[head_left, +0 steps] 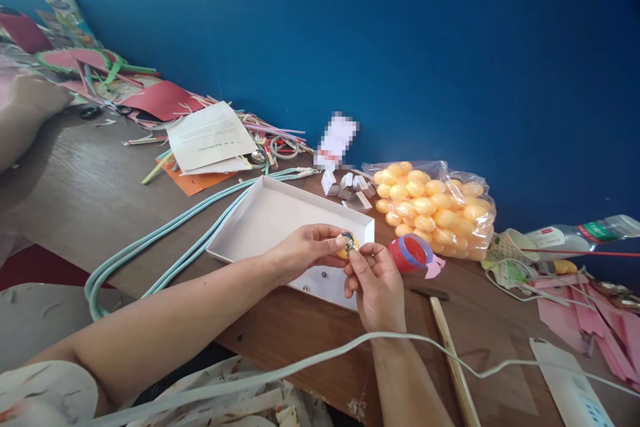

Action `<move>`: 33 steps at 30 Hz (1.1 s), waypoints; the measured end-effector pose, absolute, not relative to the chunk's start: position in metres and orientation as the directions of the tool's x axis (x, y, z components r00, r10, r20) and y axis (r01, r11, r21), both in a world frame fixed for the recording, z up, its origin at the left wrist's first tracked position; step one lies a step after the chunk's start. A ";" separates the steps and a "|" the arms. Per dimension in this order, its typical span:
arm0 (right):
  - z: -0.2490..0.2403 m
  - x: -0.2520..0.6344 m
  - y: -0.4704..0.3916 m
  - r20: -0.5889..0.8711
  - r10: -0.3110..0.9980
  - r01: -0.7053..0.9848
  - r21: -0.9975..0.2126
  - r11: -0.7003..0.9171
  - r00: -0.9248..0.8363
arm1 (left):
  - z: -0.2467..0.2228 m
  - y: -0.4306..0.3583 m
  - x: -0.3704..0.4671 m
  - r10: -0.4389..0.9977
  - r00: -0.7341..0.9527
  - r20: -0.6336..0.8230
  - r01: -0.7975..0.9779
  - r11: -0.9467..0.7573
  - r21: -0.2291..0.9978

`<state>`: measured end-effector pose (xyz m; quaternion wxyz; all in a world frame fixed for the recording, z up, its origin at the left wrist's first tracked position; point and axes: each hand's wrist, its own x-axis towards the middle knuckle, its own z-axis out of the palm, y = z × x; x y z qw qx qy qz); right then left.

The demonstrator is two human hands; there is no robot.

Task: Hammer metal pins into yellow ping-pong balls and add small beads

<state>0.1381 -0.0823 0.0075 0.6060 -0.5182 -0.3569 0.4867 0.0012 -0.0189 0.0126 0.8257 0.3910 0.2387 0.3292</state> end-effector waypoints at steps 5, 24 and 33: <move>0.006 0.139 -0.081 -0.059 0.966 -0.188 -0.982 -0.011 0.251 | 0.011 -0.018 0.001 0.722 0.687 -0.079 -0.358 0.431 0.828; 0.010 0.137 -0.084 -0.042 0.953 -0.234 -0.972 0.031 0.301 | 0.012 -0.014 -0.002 0.636 0.732 -0.245 -0.343 0.654 0.674; 0.007 0.137 -0.084 -0.069 0.960 -0.217 -0.976 -0.009 0.271 | 0.014 -0.014 -0.001 0.619 0.749 -0.235 -0.316 0.646 0.695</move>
